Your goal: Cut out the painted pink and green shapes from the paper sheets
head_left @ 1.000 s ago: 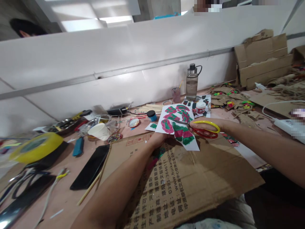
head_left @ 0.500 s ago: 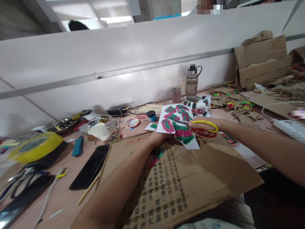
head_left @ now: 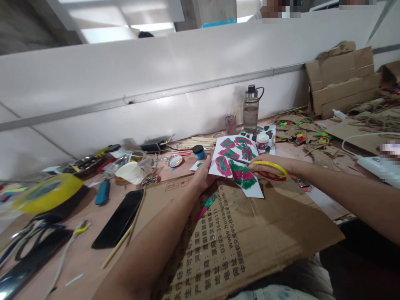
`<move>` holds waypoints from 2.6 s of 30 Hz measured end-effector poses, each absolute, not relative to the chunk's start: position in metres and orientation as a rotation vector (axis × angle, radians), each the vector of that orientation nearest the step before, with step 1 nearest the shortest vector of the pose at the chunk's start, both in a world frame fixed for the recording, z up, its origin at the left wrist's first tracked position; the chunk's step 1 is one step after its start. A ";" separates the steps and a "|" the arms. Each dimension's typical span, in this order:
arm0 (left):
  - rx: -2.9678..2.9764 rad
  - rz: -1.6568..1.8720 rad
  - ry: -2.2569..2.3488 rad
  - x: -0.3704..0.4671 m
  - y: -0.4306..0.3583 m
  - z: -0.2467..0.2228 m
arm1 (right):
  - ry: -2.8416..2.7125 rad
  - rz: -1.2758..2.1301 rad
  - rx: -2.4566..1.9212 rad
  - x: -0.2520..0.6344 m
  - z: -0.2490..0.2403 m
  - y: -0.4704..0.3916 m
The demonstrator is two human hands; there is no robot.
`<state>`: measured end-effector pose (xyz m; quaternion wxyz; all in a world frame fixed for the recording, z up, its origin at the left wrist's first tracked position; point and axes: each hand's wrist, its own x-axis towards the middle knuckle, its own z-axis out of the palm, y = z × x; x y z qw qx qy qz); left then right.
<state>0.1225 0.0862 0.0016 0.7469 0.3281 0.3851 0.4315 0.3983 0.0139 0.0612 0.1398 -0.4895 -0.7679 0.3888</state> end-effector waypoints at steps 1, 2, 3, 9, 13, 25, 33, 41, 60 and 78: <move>0.722 0.962 0.849 0.124 0.085 0.000 | -2.210 1.129 -1.461 0.397 0.062 0.012; 0.729 0.980 0.854 0.125 0.085 -0.002 | -2.189 1.142 -1.519 0.396 0.062 0.010; 0.736 0.998 0.856 0.125 0.084 -0.003 | -2.160 1.157 -1.571 0.395 0.063 0.008; 0.757 1.024 0.841 0.126 0.088 -0.006 | -2.122 1.237 -1.602 0.392 0.068 0.001; 0.695 0.990 0.836 0.129 0.093 -0.004 | -2.083 1.312 -1.537 0.395 0.066 0.001; 0.827 0.990 0.778 0.130 0.083 0.000 | -1.952 1.549 -1.480 0.399 0.063 -0.004; 0.848 1.026 0.794 0.132 0.084 0.011 | -2.096 1.366 -1.306 0.394 0.064 -0.005; 0.874 1.035 0.742 0.126 0.085 0.031 | -2.199 1.214 -1.329 0.398 0.077 0.000; 0.986 1.051 0.729 0.120 0.084 0.042 | -2.142 1.224 -1.417 0.393 0.084 -0.007; 1.092 1.070 0.688 0.100 0.086 0.058 | -2.264 1.009 -1.448 0.401 0.103 -0.019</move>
